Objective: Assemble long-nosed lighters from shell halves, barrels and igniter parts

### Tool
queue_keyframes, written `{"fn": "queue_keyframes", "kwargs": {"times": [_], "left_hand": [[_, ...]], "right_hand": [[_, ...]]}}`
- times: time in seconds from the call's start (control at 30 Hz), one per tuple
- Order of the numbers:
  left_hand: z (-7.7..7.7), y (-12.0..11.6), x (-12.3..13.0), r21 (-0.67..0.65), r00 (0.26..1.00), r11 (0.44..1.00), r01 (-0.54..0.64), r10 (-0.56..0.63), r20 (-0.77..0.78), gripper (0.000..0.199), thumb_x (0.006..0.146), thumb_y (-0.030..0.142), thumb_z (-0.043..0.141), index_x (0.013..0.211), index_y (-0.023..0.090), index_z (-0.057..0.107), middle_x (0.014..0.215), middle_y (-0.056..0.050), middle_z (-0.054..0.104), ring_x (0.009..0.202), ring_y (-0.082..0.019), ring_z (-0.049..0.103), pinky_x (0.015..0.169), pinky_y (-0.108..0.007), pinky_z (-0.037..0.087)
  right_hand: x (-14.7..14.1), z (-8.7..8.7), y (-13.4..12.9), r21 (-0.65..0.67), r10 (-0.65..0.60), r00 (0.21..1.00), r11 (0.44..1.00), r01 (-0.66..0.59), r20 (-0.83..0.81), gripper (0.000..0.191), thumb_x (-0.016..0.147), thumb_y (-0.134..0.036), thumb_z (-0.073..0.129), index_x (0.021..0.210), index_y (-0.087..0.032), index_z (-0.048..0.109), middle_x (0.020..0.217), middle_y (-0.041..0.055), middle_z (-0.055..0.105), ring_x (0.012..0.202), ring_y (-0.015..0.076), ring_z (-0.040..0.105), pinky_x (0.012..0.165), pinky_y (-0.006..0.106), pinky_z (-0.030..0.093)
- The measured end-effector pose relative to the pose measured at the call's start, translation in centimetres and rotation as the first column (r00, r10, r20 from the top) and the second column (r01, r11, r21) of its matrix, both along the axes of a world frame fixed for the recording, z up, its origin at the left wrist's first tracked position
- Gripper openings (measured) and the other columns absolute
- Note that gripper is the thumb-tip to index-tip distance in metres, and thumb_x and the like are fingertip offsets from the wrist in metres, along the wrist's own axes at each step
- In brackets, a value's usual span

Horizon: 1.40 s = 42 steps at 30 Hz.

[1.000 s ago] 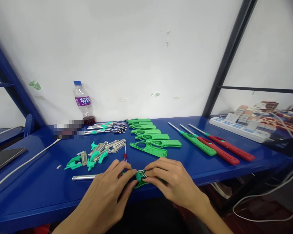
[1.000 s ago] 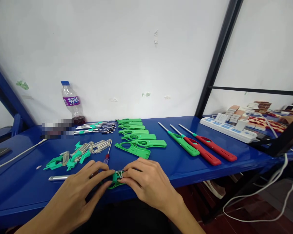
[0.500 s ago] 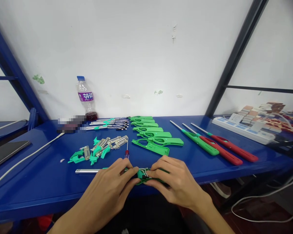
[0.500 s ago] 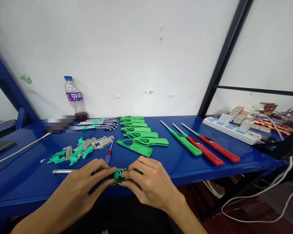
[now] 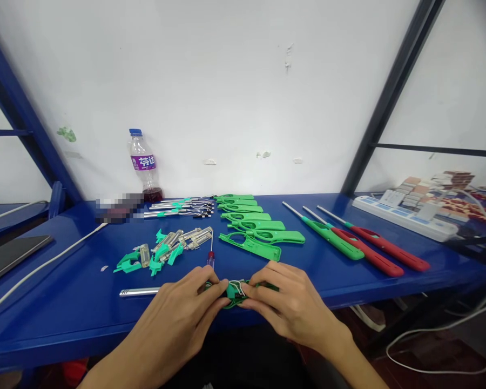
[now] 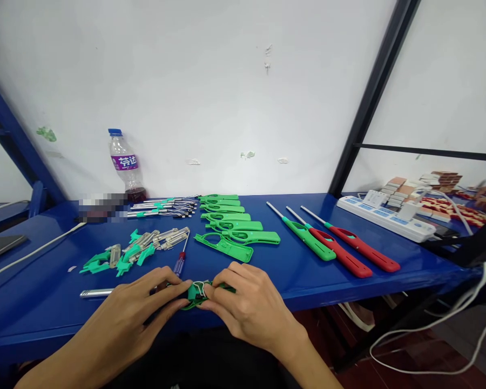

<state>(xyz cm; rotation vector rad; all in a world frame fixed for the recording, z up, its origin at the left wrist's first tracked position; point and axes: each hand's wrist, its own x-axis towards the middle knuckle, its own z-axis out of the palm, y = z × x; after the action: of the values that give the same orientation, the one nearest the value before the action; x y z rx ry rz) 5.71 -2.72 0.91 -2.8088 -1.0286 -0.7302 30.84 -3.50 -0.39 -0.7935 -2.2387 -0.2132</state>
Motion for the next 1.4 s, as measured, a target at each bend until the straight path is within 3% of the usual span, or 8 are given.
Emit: {"fn": "queue_keyframes", "kwargs": {"times": [0.27, 0.4, 0.53, 0.63, 0.87, 1.03, 1.17, 1.4], "left_hand": [[1.8, 0.8, -2.8, 0.106, 0.998, 0.993, -0.058, 0.056, 0.017, 0.026, 0.110, 0.023, 0.044, 0.117, 0.027, 0.069, 0.110, -0.004, 0.070, 0.094, -0.021, 0.064, 0.075, -0.032, 0.052], [2.1, 1.3, -3.9, 0.080, 0.997, 0.994, -0.079, 0.081, -0.020, 0.028, 0.111, 0.027, 0.044, 0.114, 0.028, 0.072, 0.109, -0.003, 0.071, 0.095, -0.022, 0.064, 0.072, -0.032, 0.051], [1.6, 1.1, -3.0, 0.056, 0.997, 0.996, -0.065, 0.067, -0.033, 0.034, 0.111, 0.026, 0.040, 0.113, 0.027, 0.074, 0.106, -0.004, 0.071, 0.095, -0.024, 0.062, 0.072, -0.033, 0.051], [1.3, 1.0, -2.3, 0.055, 0.998, 0.997, -0.059, 0.061, -0.035, 0.035, 0.111, 0.024, 0.038, 0.114, 0.026, 0.073, 0.105, -0.004, 0.070, 0.093, -0.023, 0.061, 0.074, -0.035, 0.051], [0.6, 1.1, -2.1, -0.015, 0.997, 0.997, -0.079, 0.079, -0.023, 0.032, 0.111, 0.024, 0.041, 0.121, 0.028, 0.071, 0.104, -0.004, 0.065, 0.092, -0.022, 0.059, 0.073, -0.033, 0.049], [0.5, 0.9, -1.8, -0.089, 0.997, 0.993, -0.072, 0.072, 0.003, 0.032, 0.111, 0.025, 0.040, 0.121, 0.028, 0.070, 0.106, -0.004, 0.063, 0.086, -0.019, 0.062, 0.069, -0.030, 0.046], [0.7, 1.1, -1.6, -0.165, 0.998, 0.985, -0.043, 0.050, 0.040, 0.032, 0.112, 0.028, 0.040, 0.120, 0.030, 0.071, 0.105, -0.001, 0.064, 0.081, -0.016, 0.064, 0.066, -0.029, 0.045], [0.8, 1.4, -1.6, -0.181, 0.996, 0.983, 0.000, 0.017, 0.092, 0.031, 0.110, 0.025, 0.044, 0.120, 0.030, 0.073, 0.107, -0.002, 0.068, 0.085, -0.016, 0.067, 0.068, -0.027, 0.047]], "right_hand": [[-0.1, -0.2, 0.1, -0.044, 0.012, 0.998, 0.999, -0.015, -0.068, 0.015, 0.102, -0.034, 0.070, 0.099, -0.021, 0.077, 0.092, 0.0031, 0.077, 0.079, 0.0172, 0.065, 0.068, 0.033, 0.048], [-0.1, -0.1, -0.1, -0.069, 0.005, 0.996, 0.998, -0.012, -0.093, 0.013, 0.101, -0.034, 0.071, 0.105, -0.021, 0.073, 0.093, 0.0030, 0.077, 0.080, 0.0183, 0.067, 0.070, 0.033, 0.050], [-0.1, 0.4, -0.4, -0.130, -0.044, 0.994, 0.991, 0.031, -0.096, 0.027, 0.100, -0.042, 0.070, 0.119, -0.022, 0.068, 0.107, 0.0066, 0.075, 0.092, 0.0220, 0.071, 0.081, 0.036, 0.056], [-0.2, 0.7, -0.5, -0.162, -0.081, 0.994, 0.984, 0.067, -0.076, 0.025, 0.105, -0.038, 0.063, 0.125, -0.024, 0.068, 0.114, 0.0091, 0.073, 0.101, 0.0239, 0.071, 0.087, 0.039, 0.058], [-0.3, 0.5, -0.4, -0.255, -0.105, 0.994, 0.961, 0.106, 0.019, 0.025, 0.108, -0.030, 0.057, 0.130, -0.026, 0.068, 0.118, 0.0071, 0.074, 0.108, 0.0261, 0.067, 0.101, 0.047, 0.052], [-0.4, 0.7, -0.5, -0.306, -0.113, 0.994, 0.946, 0.103, -0.013, 0.022, 0.109, -0.024, 0.051, 0.120, -0.026, 0.071, 0.109, 0.0042, 0.074, 0.100, 0.0234, 0.064, 0.095, 0.045, 0.048], [-0.5, 1.0, -0.5, -0.336, -0.125, 0.991, 0.936, 0.105, -0.039, 0.021, 0.109, -0.026, 0.055, 0.122, -0.027, 0.071, 0.107, 0.0034, 0.073, 0.099, 0.0230, 0.063, 0.093, 0.044, 0.045], [-0.5, 1.1, -0.4, -0.383, -0.115, 0.993, 0.919, 0.095, -0.030, 0.024, 0.108, -0.021, 0.052, 0.122, -0.028, 0.070, 0.108, 0.0025, 0.071, 0.100, 0.0222, 0.063, 0.096, 0.043, 0.046]]}}
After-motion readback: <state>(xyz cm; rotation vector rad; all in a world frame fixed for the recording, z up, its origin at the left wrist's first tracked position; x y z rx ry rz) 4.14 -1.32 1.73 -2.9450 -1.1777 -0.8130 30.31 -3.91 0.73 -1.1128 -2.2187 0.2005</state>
